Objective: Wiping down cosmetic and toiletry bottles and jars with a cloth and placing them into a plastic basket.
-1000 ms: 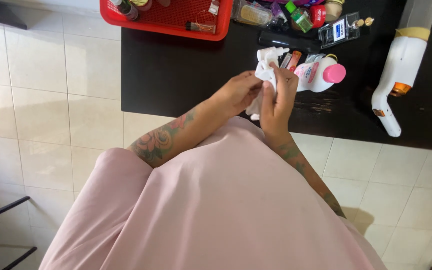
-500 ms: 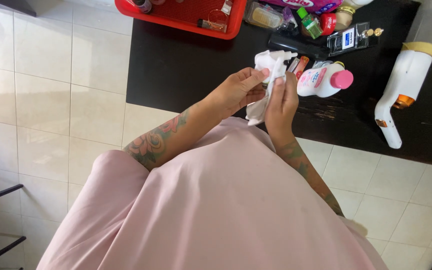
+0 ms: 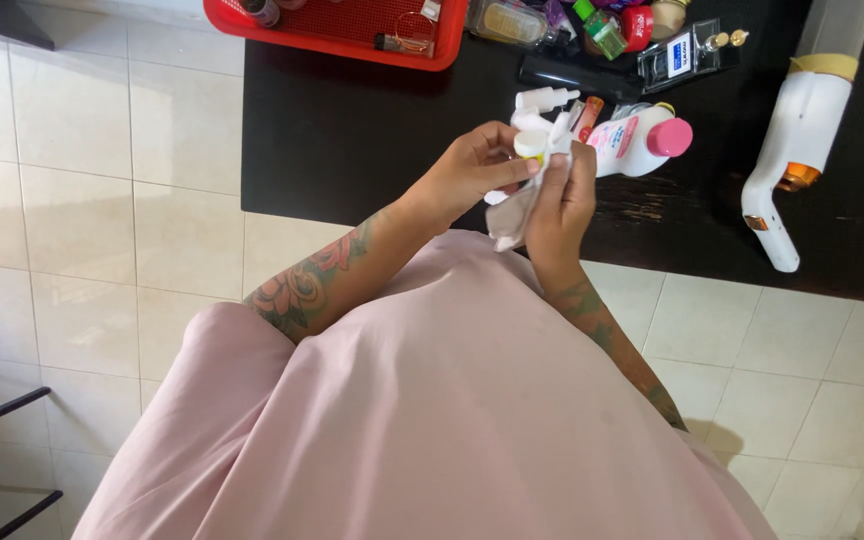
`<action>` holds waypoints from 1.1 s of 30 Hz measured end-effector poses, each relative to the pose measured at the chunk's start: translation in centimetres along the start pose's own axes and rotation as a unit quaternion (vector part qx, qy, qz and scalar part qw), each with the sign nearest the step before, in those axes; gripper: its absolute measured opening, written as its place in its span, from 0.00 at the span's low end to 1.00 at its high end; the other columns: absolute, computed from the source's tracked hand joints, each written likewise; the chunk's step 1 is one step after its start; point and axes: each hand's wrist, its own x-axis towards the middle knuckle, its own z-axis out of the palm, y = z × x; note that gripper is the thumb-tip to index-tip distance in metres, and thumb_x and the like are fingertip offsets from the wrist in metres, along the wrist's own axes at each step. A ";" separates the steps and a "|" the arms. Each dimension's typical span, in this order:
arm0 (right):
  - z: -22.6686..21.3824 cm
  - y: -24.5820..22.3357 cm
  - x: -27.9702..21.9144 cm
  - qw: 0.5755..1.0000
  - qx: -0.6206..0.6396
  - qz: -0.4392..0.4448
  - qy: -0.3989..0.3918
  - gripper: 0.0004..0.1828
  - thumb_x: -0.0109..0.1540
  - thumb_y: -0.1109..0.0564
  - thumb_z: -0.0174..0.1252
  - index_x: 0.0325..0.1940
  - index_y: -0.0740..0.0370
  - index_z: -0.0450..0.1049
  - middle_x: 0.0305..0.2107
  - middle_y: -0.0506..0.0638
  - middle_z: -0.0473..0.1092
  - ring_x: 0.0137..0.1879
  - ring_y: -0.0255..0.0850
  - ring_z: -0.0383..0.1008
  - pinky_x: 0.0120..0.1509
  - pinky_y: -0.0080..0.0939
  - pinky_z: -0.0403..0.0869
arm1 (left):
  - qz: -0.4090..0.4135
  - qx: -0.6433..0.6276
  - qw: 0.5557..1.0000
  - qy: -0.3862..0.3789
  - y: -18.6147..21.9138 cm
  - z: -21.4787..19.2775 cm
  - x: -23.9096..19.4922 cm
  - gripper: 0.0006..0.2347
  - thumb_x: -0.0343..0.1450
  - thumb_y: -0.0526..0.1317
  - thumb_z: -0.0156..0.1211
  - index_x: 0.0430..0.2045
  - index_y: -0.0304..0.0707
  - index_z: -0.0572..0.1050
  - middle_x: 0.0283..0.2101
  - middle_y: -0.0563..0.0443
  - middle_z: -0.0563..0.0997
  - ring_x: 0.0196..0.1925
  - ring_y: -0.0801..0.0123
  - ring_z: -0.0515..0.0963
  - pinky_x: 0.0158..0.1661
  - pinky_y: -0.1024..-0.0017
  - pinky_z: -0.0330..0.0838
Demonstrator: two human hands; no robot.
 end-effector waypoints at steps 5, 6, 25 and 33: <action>0.0 -1.0 0.0 0.999 0.044 0.028 0.016 0.11 0.75 0.58 0.49 0.58 0.68 0.66 0.47 0.53 0.67 0.53 0.36 0.67 0.60 0.40 0.70 | 0.135 0.126 0.983 0.021 -3.1 -1.0 0.5 0.12 0.76 0.33 0.64 0.53 0.31 0.76 0.47 0.48 0.75 0.48 0.72 0.79 0.52 0.73 0.78; 0.2 -1.7 0.2 0.999 0.044 0.027 0.015 0.11 0.75 0.58 0.49 0.58 0.68 0.66 0.47 0.53 0.67 0.53 0.36 0.67 0.60 0.40 0.70 | 0.136 0.127 0.982 0.022 -2.1 -0.6 -0.1 0.12 0.76 0.33 0.64 0.53 0.31 0.76 0.47 0.48 0.75 0.48 0.72 0.79 0.52 0.73 0.78; 0.7 -2.7 0.2 0.999 0.044 0.004 -0.024 0.09 0.73 0.60 0.53 0.56 0.66 0.67 0.49 0.50 0.64 0.53 0.35 0.67 0.60 0.37 0.69 | 0.104 -0.059 0.990 0.069 -2.9 -0.7 -0.4 0.14 0.73 0.29 0.59 0.53 0.30 0.69 0.50 0.47 0.78 0.54 0.70 0.79 0.57 0.70 0.76; 0.5 -0.7 0.1 0.978 0.159 0.134 -0.025 0.09 0.74 0.59 0.52 0.56 0.65 0.68 0.49 0.49 0.66 0.51 0.31 0.68 0.58 0.34 0.71 | 0.020 -0.106 0.993 0.043 -1.3 -0.6 -0.9 0.16 0.74 0.32 0.59 0.56 0.26 0.70 0.47 0.42 0.78 0.51 0.66 0.79 0.56 0.69 0.74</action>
